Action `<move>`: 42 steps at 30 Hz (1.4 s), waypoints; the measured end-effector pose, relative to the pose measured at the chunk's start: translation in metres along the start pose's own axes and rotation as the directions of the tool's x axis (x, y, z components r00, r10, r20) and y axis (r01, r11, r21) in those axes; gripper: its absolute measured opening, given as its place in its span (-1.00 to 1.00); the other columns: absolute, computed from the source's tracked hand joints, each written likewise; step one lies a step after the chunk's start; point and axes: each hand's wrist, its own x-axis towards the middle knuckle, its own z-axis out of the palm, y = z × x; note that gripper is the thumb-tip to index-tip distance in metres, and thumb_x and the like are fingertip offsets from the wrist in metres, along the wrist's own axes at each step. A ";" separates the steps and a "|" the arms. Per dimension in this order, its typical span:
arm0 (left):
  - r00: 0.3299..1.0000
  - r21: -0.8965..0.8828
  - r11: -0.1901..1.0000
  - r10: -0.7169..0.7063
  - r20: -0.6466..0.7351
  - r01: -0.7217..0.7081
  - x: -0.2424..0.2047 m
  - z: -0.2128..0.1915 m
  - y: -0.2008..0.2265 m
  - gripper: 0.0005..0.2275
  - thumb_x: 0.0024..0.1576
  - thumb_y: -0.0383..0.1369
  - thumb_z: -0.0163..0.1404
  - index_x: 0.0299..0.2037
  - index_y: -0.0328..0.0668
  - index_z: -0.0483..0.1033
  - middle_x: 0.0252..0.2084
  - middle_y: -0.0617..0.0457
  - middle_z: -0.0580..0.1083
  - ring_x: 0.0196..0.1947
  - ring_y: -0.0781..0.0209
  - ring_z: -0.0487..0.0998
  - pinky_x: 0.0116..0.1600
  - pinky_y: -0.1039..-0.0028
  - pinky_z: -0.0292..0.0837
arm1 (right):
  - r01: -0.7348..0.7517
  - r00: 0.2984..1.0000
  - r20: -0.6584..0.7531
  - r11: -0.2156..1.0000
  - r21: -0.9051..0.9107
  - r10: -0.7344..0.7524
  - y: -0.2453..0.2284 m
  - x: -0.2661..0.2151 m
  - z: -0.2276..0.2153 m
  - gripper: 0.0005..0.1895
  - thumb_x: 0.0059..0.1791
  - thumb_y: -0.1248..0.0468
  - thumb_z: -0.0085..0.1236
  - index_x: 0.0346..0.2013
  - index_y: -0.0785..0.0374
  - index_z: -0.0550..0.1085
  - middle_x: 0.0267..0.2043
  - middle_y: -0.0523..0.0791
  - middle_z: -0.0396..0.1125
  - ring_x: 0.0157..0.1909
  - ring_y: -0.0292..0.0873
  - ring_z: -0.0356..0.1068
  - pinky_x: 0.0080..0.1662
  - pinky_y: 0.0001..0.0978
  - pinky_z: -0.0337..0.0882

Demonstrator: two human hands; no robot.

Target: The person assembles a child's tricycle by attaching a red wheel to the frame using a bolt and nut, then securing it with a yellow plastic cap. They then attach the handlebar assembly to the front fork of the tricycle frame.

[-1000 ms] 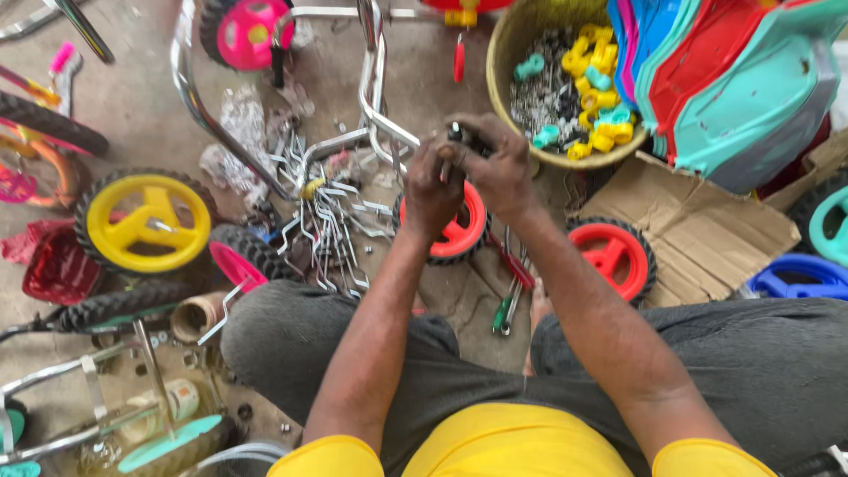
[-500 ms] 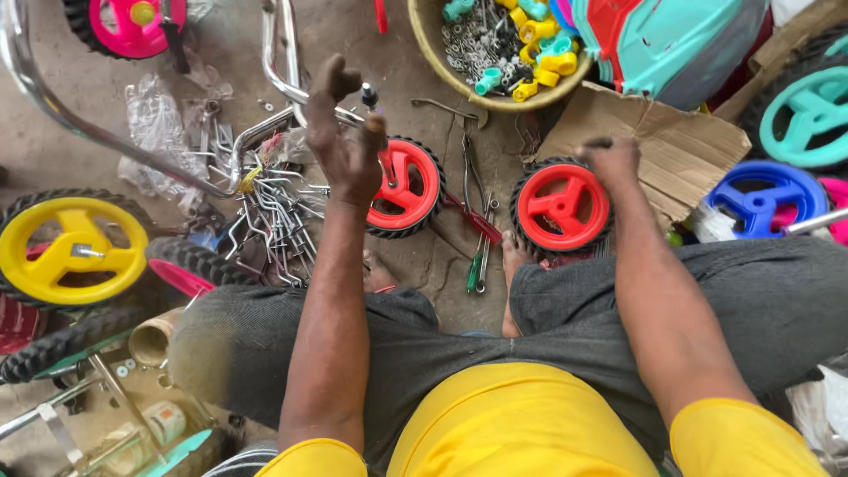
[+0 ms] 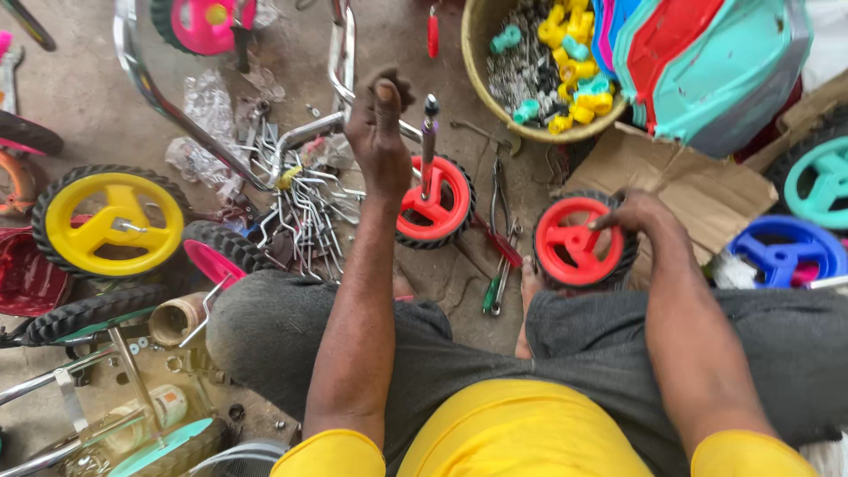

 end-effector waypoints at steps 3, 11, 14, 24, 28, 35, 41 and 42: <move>0.998 -0.051 0.997 -0.059 -0.003 0.059 0.000 0.002 0.004 -0.56 0.35 -0.04 -0.05 0.06 -0.37 0.52 -0.20 0.02 0.53 -0.20 0.26 0.56 -0.04 0.41 0.54 | 0.162 0.982 -0.081 0.983 -0.088 -0.169 -0.045 -0.042 -0.045 -0.24 -0.36 -0.08 0.55 -0.03 0.33 0.62 0.02 0.11 0.49 0.03 0.12 0.49 0.06 -0.08 0.45; 0.996 -0.028 0.996 -0.088 0.005 0.088 0.004 -0.003 0.026 -0.48 0.36 0.04 -0.11 0.04 -0.41 0.53 -0.20 -0.02 0.55 -0.19 0.21 0.59 -0.01 0.38 0.56 | 0.618 0.782 -0.364 0.555 0.557 -0.506 -0.137 -0.189 -0.168 -0.42 -0.16 0.09 0.34 -0.08 0.55 0.51 -0.24 -0.02 0.35 -0.20 -0.14 0.25 -0.12 -0.25 0.27; 0.994 -0.075 0.992 -0.092 0.059 0.097 0.009 -0.012 0.044 -0.45 0.37 0.07 -0.17 0.11 -0.40 0.49 -0.13 -0.02 0.57 -0.13 0.19 0.61 0.06 0.37 0.55 | 0.565 0.705 -0.402 0.120 0.816 -0.584 -0.191 -0.203 -0.168 -0.38 -0.15 0.13 0.24 0.10 0.46 0.48 -0.07 -0.08 0.44 -0.10 -0.19 0.43 0.01 -0.38 0.47; 0.951 -0.028 0.952 -0.304 0.051 0.305 0.021 -0.038 0.081 -0.34 0.23 -0.07 0.12 0.41 -0.45 0.34 -0.19 0.01 0.43 -0.36 0.38 0.25 -0.33 0.61 0.13 | 0.346 0.812 -0.315 -0.029 0.938 -0.490 -0.292 -0.165 -0.117 -0.71 -0.10 0.16 0.18 -0.23 0.32 0.51 -0.35 -0.16 0.39 -0.36 -0.28 0.36 -0.23 -0.42 0.40; 0.945 -0.165 0.931 -0.322 0.050 0.326 0.024 -0.038 0.082 -0.39 0.19 -0.21 0.12 0.37 -0.45 0.26 -0.01 0.01 0.53 -0.09 0.34 0.53 -0.04 0.56 0.48 | 0.374 0.821 -0.289 0.081 0.924 -0.493 -0.295 -0.171 -0.119 -0.69 -0.08 0.13 0.20 -0.24 0.33 0.48 -0.38 -0.18 0.34 -0.41 -0.29 0.30 -0.30 -0.43 0.34; 0.935 0.057 0.934 -0.351 -0.046 0.353 0.033 -0.031 0.089 -0.39 0.16 -0.33 0.09 0.43 -0.43 0.24 0.12 -0.09 0.47 0.05 0.23 0.52 0.17 0.51 0.40 | 0.560 0.807 -0.289 0.516 0.648 -0.515 -0.294 -0.178 -0.137 -0.50 -0.10 -0.09 0.23 -0.11 0.25 0.54 -0.35 -0.19 0.41 -0.31 -0.25 0.37 -0.24 -0.39 0.37; 0.932 0.355 0.862 -0.342 -0.121 0.363 0.028 -0.009 0.099 -0.42 0.09 -0.36 0.07 0.36 -0.35 0.29 0.07 -0.19 0.56 -0.01 0.10 0.57 0.13 0.42 0.47 | 0.807 0.094 -0.610 0.419 -0.417 -0.787 -0.318 -0.192 -0.187 -0.50 0.13 -0.05 0.20 0.13 0.32 0.47 0.00 0.08 0.43 -0.02 0.03 0.46 0.03 -0.15 0.44; 0.903 0.336 0.838 -0.412 -0.125 0.429 0.025 -0.007 0.101 -0.41 0.07 -0.36 0.05 0.37 -0.30 0.30 0.02 -0.18 0.61 -0.09 0.08 0.59 0.07 0.41 0.51 | 0.896 0.094 -0.633 0.343 -0.283 -0.768 -0.326 -0.197 -0.196 -0.62 0.20 0.11 0.12 0.18 0.32 0.45 0.10 0.09 0.40 0.08 0.05 0.44 0.14 -0.13 0.43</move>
